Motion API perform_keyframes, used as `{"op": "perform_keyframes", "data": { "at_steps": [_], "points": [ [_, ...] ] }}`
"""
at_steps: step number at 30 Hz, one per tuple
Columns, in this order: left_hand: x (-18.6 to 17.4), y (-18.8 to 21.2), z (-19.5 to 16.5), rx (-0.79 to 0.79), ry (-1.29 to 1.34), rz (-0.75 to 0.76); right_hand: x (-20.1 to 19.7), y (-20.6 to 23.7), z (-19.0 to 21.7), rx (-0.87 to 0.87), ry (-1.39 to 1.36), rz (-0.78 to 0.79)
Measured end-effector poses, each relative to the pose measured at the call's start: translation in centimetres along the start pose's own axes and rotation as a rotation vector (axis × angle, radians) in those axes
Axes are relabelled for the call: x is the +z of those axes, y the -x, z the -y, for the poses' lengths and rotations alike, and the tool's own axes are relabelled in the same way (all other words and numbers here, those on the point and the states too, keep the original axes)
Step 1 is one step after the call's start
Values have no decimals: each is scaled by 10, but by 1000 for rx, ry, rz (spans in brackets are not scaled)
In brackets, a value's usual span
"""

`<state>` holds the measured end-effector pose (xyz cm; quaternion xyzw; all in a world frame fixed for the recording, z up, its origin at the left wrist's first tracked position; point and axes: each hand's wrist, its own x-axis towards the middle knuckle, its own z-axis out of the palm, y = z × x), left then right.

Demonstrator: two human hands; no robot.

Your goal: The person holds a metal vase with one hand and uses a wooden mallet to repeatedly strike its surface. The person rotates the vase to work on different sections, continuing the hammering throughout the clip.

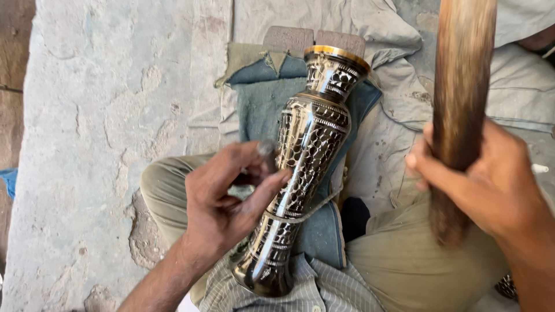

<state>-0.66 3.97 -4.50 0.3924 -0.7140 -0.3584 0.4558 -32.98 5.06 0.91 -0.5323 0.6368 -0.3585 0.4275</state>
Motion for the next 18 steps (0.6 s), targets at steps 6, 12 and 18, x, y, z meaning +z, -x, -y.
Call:
{"op": "perform_keyframes", "data": {
  "at_steps": [6,12,18],
  "points": [
    [-8,74,3,-528,448,24,36,-91,-39,-184,-331,-55],
    [14,116,23,-644,838,-187,59,-103,-42,-312,-282,-81],
    [12,98,47,-711,919,-228,54,-100,-37,-576,337,-239]
  ]
}}
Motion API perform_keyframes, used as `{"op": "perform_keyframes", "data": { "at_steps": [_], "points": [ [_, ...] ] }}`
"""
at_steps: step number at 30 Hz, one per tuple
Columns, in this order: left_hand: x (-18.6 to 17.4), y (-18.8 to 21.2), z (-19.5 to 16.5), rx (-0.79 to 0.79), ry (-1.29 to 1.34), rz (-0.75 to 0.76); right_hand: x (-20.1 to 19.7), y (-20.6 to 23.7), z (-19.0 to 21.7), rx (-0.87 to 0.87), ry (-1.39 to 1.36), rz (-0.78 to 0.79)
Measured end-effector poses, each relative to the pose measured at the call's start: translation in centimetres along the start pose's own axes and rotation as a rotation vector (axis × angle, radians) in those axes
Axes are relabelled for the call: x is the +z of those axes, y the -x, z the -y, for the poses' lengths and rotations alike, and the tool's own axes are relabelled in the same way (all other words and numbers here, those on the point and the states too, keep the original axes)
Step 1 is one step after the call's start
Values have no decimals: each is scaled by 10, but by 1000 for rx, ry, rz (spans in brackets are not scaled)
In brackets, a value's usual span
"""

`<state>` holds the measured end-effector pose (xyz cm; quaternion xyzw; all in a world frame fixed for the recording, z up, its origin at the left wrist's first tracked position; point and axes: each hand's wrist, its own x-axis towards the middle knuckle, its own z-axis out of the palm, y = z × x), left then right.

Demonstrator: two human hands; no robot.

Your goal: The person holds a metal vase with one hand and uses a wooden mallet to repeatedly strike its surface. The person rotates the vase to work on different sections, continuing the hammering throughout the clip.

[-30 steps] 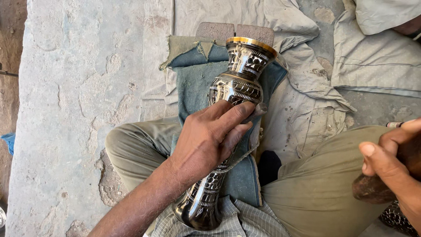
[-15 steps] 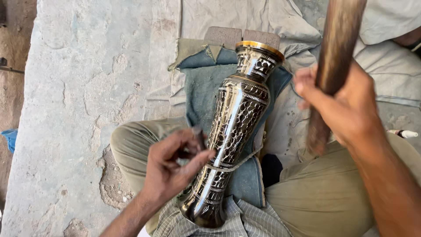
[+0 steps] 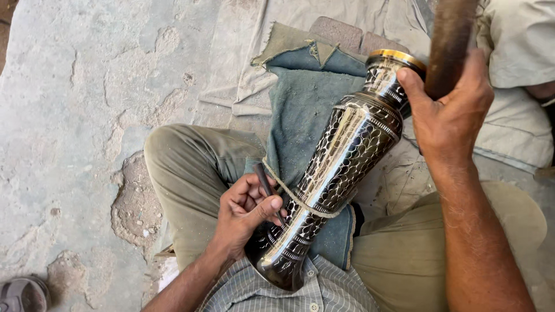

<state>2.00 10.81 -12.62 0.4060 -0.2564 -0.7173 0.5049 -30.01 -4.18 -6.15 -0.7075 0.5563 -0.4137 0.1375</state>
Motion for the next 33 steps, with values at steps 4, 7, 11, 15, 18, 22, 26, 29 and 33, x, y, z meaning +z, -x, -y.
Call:
{"op": "perform_keyframes", "data": {
  "at_steps": [4,7,11,15,18,22,26,29,33],
  "points": [
    [15,-2,-24,169,-230,183,-13,7,8,-138,109,-79],
    [32,-9,-47,234,-561,241,-38,16,35,137,-249,-143],
    [61,-30,-72,527,-752,471,-85,48,68,536,-575,130],
    [86,-47,-88,597,-865,674,-112,83,58,680,-1289,364],
    [100,-52,-95,568,-960,764,-125,146,69,707,-583,337],
    [116,-55,-96,466,-1337,896,-132,213,57,767,-338,278],
    [123,-60,-94,513,-1240,884,-129,247,45,840,-242,313],
    [123,-64,-92,532,-1228,881,-123,254,50,900,-41,186],
    [123,-66,-92,544,-1244,885,-128,243,51,633,-347,89]
  ]
}}
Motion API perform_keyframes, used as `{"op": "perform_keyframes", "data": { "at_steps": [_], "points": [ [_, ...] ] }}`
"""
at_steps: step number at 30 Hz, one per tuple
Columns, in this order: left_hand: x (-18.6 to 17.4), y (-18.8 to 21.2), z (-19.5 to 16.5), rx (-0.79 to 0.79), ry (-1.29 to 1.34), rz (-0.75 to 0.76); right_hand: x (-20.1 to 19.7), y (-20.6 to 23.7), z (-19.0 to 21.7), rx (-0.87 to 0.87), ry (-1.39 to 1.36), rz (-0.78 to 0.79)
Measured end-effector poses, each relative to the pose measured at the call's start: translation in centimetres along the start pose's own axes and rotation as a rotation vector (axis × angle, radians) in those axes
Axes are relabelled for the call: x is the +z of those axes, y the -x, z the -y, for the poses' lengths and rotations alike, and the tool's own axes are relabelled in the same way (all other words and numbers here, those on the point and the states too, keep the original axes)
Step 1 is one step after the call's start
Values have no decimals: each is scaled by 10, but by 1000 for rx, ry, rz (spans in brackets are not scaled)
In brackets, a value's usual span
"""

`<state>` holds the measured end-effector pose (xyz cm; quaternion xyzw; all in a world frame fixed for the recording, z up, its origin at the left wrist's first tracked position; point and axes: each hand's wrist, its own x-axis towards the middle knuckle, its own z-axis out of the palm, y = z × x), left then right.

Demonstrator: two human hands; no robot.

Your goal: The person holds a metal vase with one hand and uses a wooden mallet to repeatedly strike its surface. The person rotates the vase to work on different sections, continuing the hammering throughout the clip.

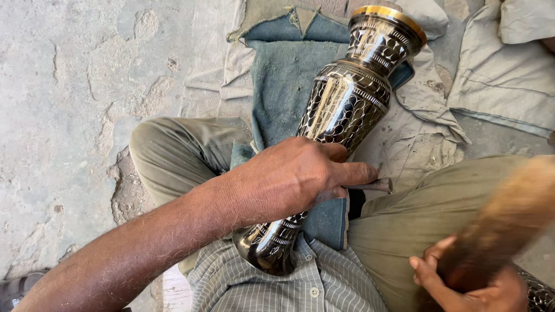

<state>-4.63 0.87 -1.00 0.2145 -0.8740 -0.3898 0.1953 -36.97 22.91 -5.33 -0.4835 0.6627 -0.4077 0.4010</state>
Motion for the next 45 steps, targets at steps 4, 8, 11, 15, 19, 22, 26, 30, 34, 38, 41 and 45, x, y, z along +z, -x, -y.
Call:
{"op": "perform_keyframes", "data": {
  "at_steps": [4,8,11,15,19,22,26,30,34,38,41,45],
  "points": [
    [-3,-1,-1,-12,2,46,-21,-30,-1,207,360,335],
    [-6,-3,-4,-31,-4,66,-24,-26,-8,379,396,345],
    [-6,-7,-4,-4,-3,44,-20,-6,-15,208,421,134],
    [-6,-9,-4,-33,29,53,-25,-2,-27,205,785,264],
    [-9,-7,-5,-57,25,94,-33,-10,-33,95,350,275],
    [-10,-9,-6,-39,1,94,-34,-9,-29,276,662,228],
    [-10,-13,-6,-37,23,53,-30,-6,-22,167,621,269],
    [-10,-13,-6,-33,27,66,-30,-8,-20,71,246,181],
    [-11,-13,-7,-52,32,70,-37,-10,-25,91,643,265],
    [-14,-15,-8,-44,7,64,-40,-9,-28,88,583,279],
    [-17,-15,-9,-54,-16,105,-36,-9,-25,132,422,245],
    [-19,-13,-11,-46,-33,91,-29,-13,-14,153,760,324]
  ]
}}
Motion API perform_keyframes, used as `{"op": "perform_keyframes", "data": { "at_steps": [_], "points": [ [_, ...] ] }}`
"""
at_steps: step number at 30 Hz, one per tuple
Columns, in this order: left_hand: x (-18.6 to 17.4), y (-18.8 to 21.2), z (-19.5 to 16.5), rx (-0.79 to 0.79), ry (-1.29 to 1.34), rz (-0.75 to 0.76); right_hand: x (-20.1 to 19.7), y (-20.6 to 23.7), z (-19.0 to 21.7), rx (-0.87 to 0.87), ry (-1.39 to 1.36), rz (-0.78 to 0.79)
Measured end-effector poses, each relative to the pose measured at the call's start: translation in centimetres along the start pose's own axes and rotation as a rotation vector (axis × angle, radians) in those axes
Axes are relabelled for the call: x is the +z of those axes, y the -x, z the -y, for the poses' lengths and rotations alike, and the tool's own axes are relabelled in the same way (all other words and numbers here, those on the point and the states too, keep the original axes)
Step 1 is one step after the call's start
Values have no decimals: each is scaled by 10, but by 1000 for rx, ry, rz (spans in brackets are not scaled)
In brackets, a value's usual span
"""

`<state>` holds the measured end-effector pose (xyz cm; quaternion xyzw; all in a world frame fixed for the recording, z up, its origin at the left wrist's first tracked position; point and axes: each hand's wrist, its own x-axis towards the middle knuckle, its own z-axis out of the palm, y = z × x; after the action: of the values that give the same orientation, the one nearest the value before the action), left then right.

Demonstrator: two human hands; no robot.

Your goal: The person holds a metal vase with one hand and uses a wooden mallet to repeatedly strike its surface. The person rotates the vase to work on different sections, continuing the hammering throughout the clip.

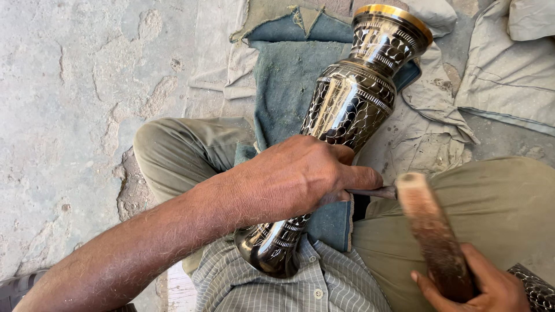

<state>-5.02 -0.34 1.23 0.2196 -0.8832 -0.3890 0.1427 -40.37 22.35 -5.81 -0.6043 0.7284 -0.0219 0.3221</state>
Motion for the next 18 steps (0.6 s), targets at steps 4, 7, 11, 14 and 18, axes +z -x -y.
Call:
{"op": "perform_keyframes", "data": {
  "at_steps": [4,7,11,14,18],
  "points": [
    [1,-3,0,-13,26,22,4,5,-1,-35,-355,-123],
    [1,-5,0,-1,35,21,7,9,-26,73,-20,77],
    [-2,-4,-1,-10,70,21,16,4,-72,211,-900,73],
    [-2,-4,-1,-26,84,41,9,-9,-94,631,-1193,143],
    [1,-2,1,-21,69,-14,-2,-7,-80,127,-577,28]
  ]
}}
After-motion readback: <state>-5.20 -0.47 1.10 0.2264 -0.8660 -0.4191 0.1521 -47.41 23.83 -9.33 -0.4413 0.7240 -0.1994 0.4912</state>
